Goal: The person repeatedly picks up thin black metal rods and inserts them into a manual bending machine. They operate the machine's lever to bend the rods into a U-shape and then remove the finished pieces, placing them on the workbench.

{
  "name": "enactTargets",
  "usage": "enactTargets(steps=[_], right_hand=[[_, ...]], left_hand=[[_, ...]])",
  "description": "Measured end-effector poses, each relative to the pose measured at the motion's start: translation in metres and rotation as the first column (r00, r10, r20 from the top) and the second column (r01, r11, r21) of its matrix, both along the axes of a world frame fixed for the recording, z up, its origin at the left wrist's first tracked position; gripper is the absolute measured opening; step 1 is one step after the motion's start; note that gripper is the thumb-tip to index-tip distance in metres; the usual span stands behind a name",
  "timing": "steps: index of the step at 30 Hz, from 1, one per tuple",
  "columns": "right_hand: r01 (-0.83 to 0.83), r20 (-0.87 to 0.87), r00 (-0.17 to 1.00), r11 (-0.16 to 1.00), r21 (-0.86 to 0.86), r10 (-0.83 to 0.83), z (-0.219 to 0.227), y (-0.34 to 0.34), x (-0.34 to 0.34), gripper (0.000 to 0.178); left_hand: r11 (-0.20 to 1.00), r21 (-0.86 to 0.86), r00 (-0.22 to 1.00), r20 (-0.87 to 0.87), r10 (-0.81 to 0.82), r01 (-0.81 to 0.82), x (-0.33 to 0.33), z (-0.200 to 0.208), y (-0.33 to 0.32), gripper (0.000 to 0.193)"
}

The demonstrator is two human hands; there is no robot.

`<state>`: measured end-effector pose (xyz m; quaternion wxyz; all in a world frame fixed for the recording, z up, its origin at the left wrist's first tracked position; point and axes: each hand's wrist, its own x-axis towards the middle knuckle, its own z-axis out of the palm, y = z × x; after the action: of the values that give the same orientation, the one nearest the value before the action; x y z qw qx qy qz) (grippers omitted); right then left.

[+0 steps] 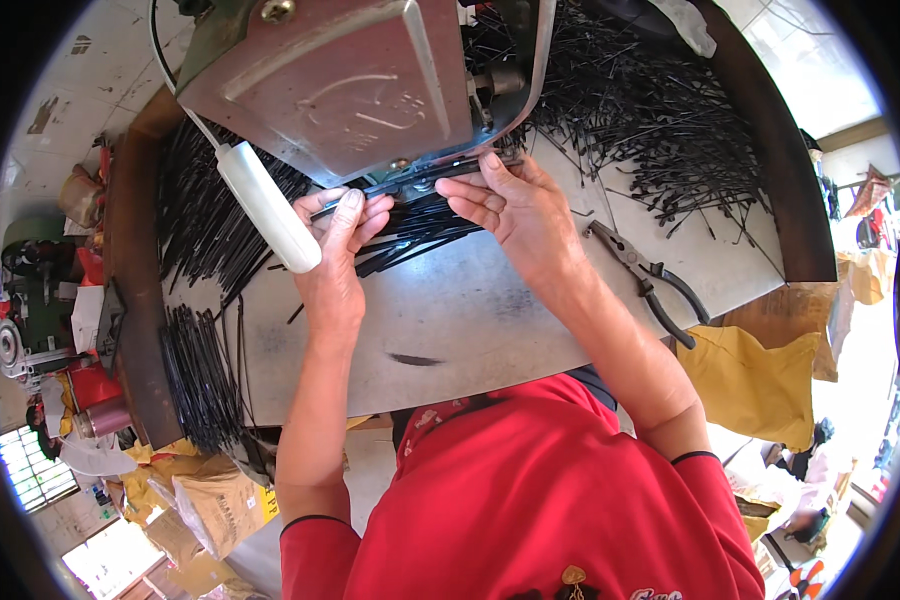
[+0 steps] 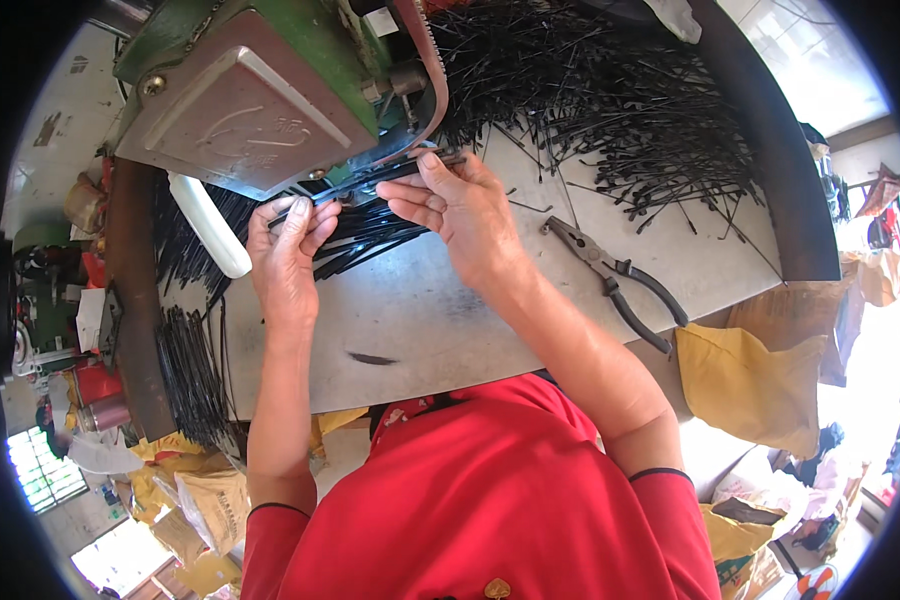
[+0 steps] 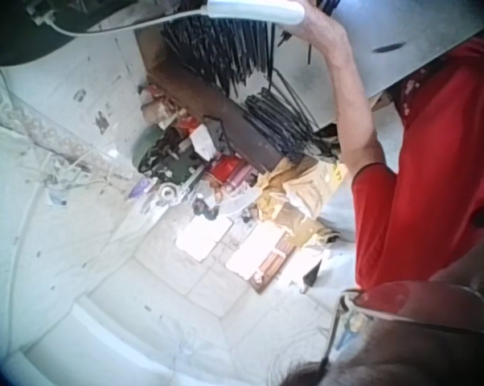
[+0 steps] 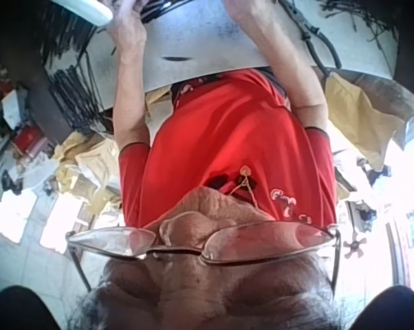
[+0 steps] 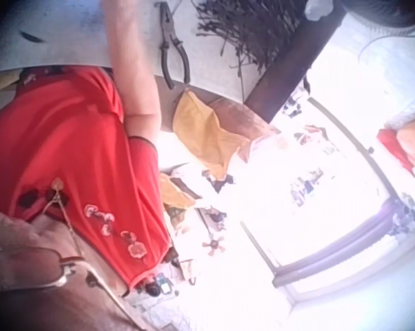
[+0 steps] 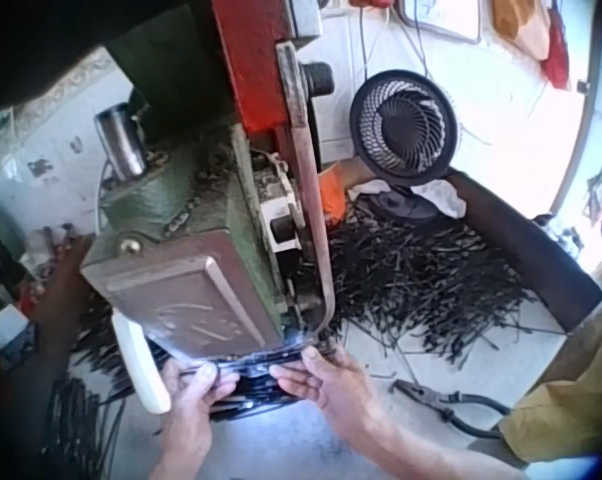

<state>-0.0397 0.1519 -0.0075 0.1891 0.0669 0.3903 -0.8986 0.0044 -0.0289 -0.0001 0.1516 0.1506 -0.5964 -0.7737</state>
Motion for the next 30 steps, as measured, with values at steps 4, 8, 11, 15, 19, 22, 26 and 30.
enactTargets(steps=[4,8,11,15,19,22,26,30], right_hand=[[0.117,0.029,0.993,0.990,-0.079,-0.115,-0.003,-0.007,0.009,0.022],[0.128,0.031,0.992,0.987,-0.098,-0.125,-0.006,-0.009,0.010,0.021],[0.101,-0.023,0.995,0.994,-0.031,-0.101,-0.002,-0.007,0.010,0.020],[0.160,-0.122,0.980,0.986,0.038,-0.154,0.002,-0.010,0.019,0.022],[0.215,-0.167,0.964,0.976,0.029,-0.207,-0.001,-0.017,0.022,0.023],[0.231,-0.166,0.960,0.973,0.020,-0.225,-0.002,-0.017,0.022,0.024],[0.236,-0.164,0.959,0.972,0.001,-0.232,-0.004,-0.016,0.019,0.023],[0.215,-0.136,0.967,0.976,-0.024,-0.216,-0.006,-0.016,0.015,0.022]], left_hand=[[1.000,0.005,0.999,-0.043,0.026,-0.026,-0.003,0.001,0.010,0.014],[0.995,0.096,0.999,-0.025,0.039,-0.036,-0.003,0.000,0.014,0.013],[0.993,0.101,0.998,-0.020,0.061,-0.058,-0.003,0.000,0.013,0.012],[0.982,0.155,0.993,-0.033,0.111,-0.105,-0.004,-0.004,0.014,0.011],[0.972,0.205,0.993,-0.006,0.120,-0.116,-0.001,0.000,0.023,0.014],[0.968,0.227,0.994,-0.004,0.108,-0.104,-0.001,-0.002,0.024,0.016],[0.965,0.253,0.996,-0.027,0.083,-0.073,-0.001,-0.005,0.025,0.015],[0.971,0.232,0.997,-0.028,0.067,-0.059,-0.005,-0.009,0.021,0.007]])
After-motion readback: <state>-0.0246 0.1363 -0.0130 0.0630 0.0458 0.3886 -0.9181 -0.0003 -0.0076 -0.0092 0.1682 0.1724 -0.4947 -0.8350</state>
